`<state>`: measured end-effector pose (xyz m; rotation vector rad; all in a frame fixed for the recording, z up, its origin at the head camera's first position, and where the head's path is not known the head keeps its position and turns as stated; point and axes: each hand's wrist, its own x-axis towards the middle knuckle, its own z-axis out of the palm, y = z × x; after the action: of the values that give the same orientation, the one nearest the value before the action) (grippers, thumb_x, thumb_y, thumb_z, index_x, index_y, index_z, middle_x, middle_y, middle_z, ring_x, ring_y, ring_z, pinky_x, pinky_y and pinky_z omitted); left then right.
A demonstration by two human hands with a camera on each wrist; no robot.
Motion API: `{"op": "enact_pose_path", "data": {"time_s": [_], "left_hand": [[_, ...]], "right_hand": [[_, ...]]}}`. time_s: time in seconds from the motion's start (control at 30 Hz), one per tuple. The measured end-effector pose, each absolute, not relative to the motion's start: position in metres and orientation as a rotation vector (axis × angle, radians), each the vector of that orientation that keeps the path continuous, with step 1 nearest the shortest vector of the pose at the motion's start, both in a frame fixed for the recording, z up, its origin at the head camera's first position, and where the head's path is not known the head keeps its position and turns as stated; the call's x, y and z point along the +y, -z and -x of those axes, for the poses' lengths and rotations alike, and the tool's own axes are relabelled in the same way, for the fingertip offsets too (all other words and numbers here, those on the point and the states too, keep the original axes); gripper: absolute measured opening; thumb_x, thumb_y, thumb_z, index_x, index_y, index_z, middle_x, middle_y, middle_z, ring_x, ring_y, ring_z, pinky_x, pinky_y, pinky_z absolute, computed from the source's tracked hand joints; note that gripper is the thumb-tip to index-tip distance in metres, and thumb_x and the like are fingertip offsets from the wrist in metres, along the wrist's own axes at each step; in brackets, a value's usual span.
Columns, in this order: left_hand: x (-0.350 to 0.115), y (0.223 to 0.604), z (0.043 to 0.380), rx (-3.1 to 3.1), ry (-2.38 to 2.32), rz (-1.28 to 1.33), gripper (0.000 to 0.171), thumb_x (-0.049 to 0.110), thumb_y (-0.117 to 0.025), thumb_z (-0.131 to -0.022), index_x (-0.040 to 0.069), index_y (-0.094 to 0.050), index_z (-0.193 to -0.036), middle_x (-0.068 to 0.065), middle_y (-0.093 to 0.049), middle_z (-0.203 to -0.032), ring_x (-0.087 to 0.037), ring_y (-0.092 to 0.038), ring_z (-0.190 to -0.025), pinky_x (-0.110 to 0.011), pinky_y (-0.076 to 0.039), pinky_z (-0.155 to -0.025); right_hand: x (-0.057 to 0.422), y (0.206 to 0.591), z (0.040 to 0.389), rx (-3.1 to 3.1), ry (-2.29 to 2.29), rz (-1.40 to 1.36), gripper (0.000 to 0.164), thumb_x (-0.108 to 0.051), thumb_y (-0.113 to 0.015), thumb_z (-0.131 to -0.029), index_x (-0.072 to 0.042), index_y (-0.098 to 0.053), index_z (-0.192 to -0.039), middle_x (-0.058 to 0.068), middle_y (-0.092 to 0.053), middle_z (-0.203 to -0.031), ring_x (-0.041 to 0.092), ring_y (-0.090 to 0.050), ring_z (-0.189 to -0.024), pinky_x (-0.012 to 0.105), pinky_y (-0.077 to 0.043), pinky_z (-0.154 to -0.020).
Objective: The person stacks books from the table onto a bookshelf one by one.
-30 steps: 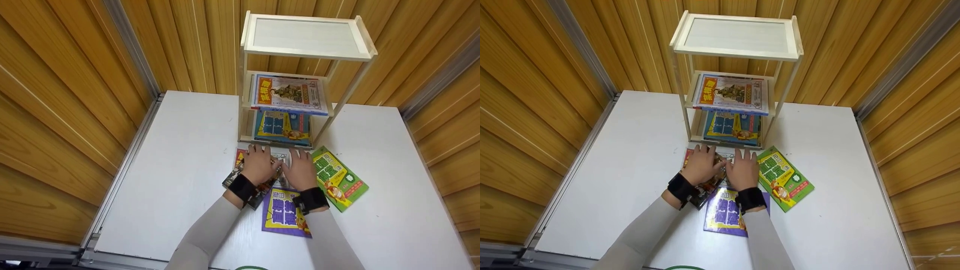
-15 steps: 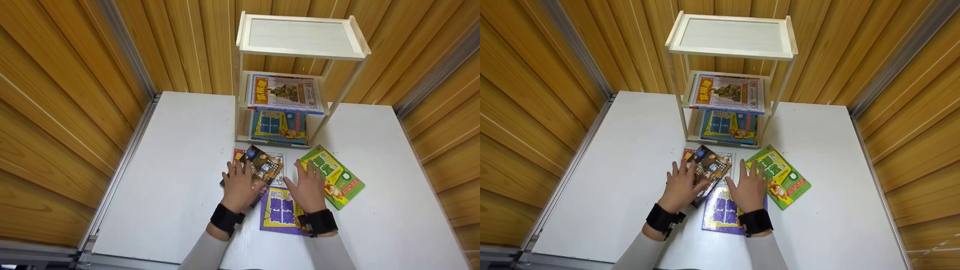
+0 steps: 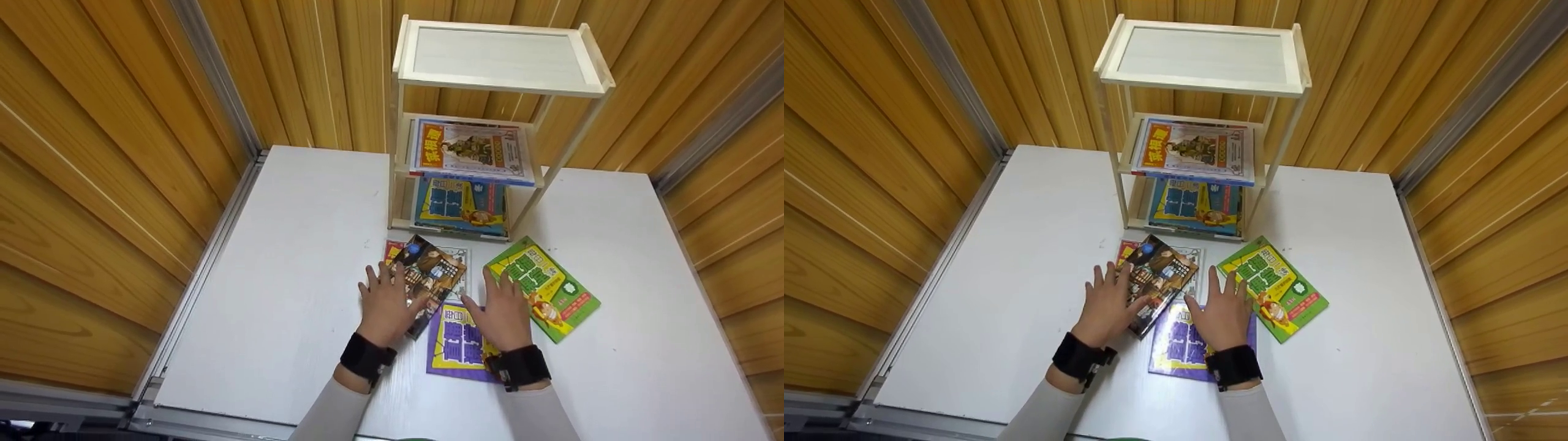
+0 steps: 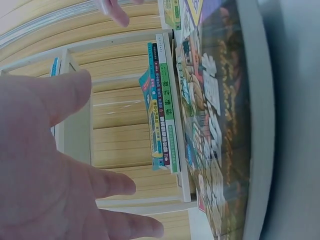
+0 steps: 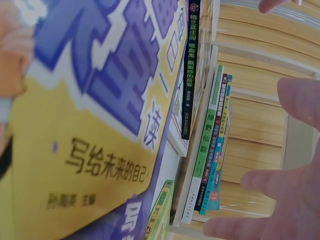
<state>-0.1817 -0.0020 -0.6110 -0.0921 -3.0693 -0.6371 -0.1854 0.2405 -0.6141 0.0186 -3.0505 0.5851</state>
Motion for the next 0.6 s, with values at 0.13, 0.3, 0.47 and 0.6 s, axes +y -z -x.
{"op": "enact_pose_path", "data": {"time_s": [0.13, 0.3, 0.47, 0.6], "left_hand": [[0.004, 0.612, 0.179, -3.062, 0.597, 0.113, 0.095, 0.069, -0.065, -0.103, 0.003, -0.044, -0.168, -0.037, -0.042, -0.169, -0.064, -0.035, -0.158, -0.078, -0.039, -0.121], [0.017, 0.614, 0.175, -3.06, 0.61, 0.168, 0.094, 0.068, -0.068, -0.101, 0.003, -0.048, -0.166, -0.036, -0.043, -0.169, -0.063, -0.035, -0.159, -0.079, -0.039, -0.121], [0.029, 0.618, 0.17, -3.074, 0.588, 0.168, 0.089, 0.064, -0.07, -0.102, 0.004, -0.049, -0.165, -0.033, -0.049, -0.166, -0.059, -0.04, -0.158, -0.076, -0.041, -0.122], [0.039, 0.618, 0.163, -2.998, 0.604, 0.129, 0.071, 0.056, -0.071, -0.104, 0.002, -0.062, -0.148, -0.025, -0.068, -0.142, -0.045, -0.065, -0.134, -0.059, -0.058, -0.108]], "right_hand": [[0.243, 0.615, 0.184, -3.049, -0.607, -0.016, 0.089, -0.052, -0.072, -0.103, -0.004, -0.038, -0.17, 0.041, -0.039, -0.168, 0.063, -0.04, -0.154, 0.079, -0.036, -0.122], [0.247, 0.613, 0.18, -3.069, -0.654, -0.002, 0.088, -0.049, -0.071, -0.105, -0.002, -0.036, -0.171, 0.042, -0.036, -0.169, 0.064, -0.038, -0.155, 0.078, -0.033, -0.125], [0.252, 0.611, 0.176, -3.061, -0.707, 0.025, 0.086, -0.046, -0.071, -0.105, -0.001, -0.037, -0.17, 0.042, -0.038, -0.168, 0.063, -0.038, -0.155, 0.077, -0.035, -0.124], [0.258, 0.609, 0.171, -3.048, -0.744, 0.109, 0.082, -0.044, -0.072, -0.104, 0.0, -0.043, -0.166, 0.041, -0.046, -0.159, 0.061, -0.046, -0.146, 0.074, -0.045, -0.115]]}}
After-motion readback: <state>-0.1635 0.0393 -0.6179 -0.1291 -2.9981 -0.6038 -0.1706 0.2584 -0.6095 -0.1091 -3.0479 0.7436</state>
